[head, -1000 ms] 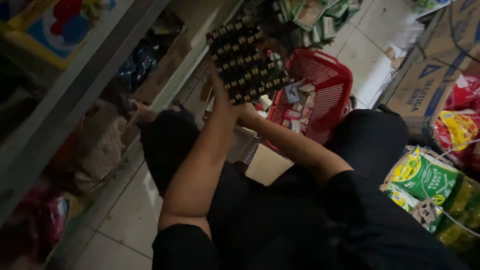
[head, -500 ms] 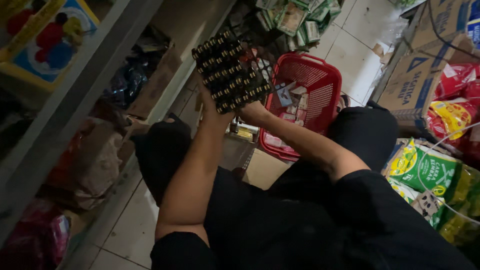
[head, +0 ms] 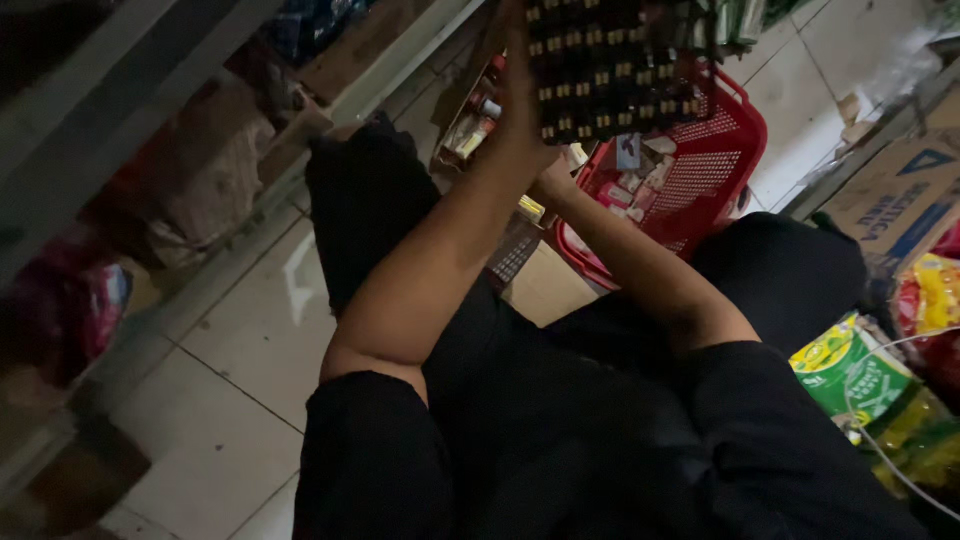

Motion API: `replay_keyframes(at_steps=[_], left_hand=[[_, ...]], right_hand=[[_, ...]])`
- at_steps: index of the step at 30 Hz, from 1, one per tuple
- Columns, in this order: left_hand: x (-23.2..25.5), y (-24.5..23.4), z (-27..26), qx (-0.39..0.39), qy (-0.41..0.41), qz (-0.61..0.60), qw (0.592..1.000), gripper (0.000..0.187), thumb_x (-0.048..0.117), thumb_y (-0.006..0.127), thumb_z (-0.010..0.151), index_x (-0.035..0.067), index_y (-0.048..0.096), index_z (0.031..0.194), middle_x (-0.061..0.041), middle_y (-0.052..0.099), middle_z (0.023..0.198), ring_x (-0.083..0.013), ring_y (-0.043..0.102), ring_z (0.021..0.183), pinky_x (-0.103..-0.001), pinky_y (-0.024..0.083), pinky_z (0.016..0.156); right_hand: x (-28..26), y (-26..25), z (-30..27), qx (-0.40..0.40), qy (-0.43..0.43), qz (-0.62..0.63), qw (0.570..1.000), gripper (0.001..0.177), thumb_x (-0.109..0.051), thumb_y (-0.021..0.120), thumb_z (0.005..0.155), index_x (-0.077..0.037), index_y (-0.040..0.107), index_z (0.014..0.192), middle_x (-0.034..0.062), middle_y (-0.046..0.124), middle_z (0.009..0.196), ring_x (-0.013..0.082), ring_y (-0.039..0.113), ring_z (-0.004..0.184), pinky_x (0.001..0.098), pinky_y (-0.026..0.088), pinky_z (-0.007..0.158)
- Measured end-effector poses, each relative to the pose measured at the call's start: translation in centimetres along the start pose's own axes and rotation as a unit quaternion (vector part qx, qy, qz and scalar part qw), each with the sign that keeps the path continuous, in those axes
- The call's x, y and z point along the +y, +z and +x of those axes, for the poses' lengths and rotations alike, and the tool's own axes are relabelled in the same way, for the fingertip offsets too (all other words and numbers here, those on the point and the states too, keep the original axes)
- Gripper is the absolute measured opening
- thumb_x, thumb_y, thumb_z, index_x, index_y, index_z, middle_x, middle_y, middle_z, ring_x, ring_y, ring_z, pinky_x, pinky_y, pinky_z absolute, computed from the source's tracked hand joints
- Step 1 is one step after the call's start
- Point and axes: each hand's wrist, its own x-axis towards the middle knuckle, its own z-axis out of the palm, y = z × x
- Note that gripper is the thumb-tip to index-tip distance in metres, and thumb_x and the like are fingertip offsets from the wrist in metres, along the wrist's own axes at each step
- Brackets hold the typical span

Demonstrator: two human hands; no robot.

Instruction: The person sits on the floor and transfers small bottles from a red plastic basket into a black plastic grid tray. They handle the bottles one by one, placing them into the grid slots. Later, they handle small boxes from the basket and place them into a cardboard box.

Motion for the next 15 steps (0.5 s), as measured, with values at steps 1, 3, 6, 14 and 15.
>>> replay_keyframes(at_steps=[1,3,6,14,15], left_hand=[[-0.2,0.5,0.0,-0.012,0.003,-0.001,1.000,0.080,0.069,0.053,0.098,0.008,0.048,0.151,-0.014,0.060,0.140,-0.0341,0.061,0.124,-0.052,0.058,0.096],[-0.2,1.2,-0.1,-0.037,0.009,-0.001,0.999,0.082,0.068,0.052,0.099,0.008,0.045,0.153,-0.014,0.059,0.140,-0.0331,0.061,0.124,-0.051,0.059,0.094],[0.5,0.9,-0.1,-0.053,0.010,0.011,0.998,0.076,0.064,0.053,0.101,0.009,0.048,0.152,-0.014,0.061,0.139,-0.0298,0.063,0.122,-0.046,0.060,0.095],[1.6,0.9,-0.6,-0.090,0.024,-0.037,0.995,0.069,0.064,0.054,0.104,0.007,0.057,0.143,-0.012,0.064,0.129,-0.0270,0.066,0.113,-0.044,0.060,0.089],[1.7,1.0,-0.5,-0.102,0.032,-0.040,0.993,0.068,0.063,0.055,0.105,0.007,0.058,0.143,-0.012,0.064,0.129,-0.0272,0.065,0.114,-0.043,0.060,0.089]], right_hand=[[-0.3,0.1,-0.1,0.017,-0.004,0.044,0.999,0.054,-0.032,0.071,0.096,-0.008,0.056,0.143,0.0170,0.063,0.133,0.0335,0.063,0.118,0.0470,0.049,0.101],[-0.7,0.2,-0.1,0.055,-0.013,0.132,0.990,0.058,-0.031,0.071,0.098,-0.007,0.050,0.147,0.0152,0.059,0.138,0.0299,0.060,0.124,0.0450,0.048,0.104],[-1.3,0.6,0.8,0.059,-0.028,0.198,0.978,0.058,-0.028,0.069,0.102,-0.006,0.047,0.151,0.0139,0.055,0.143,0.0278,0.056,0.129,0.0438,0.046,0.108],[-3.8,-1.0,2.2,0.072,-0.070,0.149,0.984,0.060,-0.029,0.072,0.099,-0.005,0.048,0.148,0.0160,0.053,0.145,0.0312,0.053,0.131,0.0478,0.043,0.111],[-4.0,-1.5,2.2,0.075,-0.080,0.135,0.985,0.060,-0.029,0.072,0.098,-0.004,0.048,0.148,0.0163,0.053,0.145,0.0316,0.052,0.131,0.0483,0.043,0.111]])
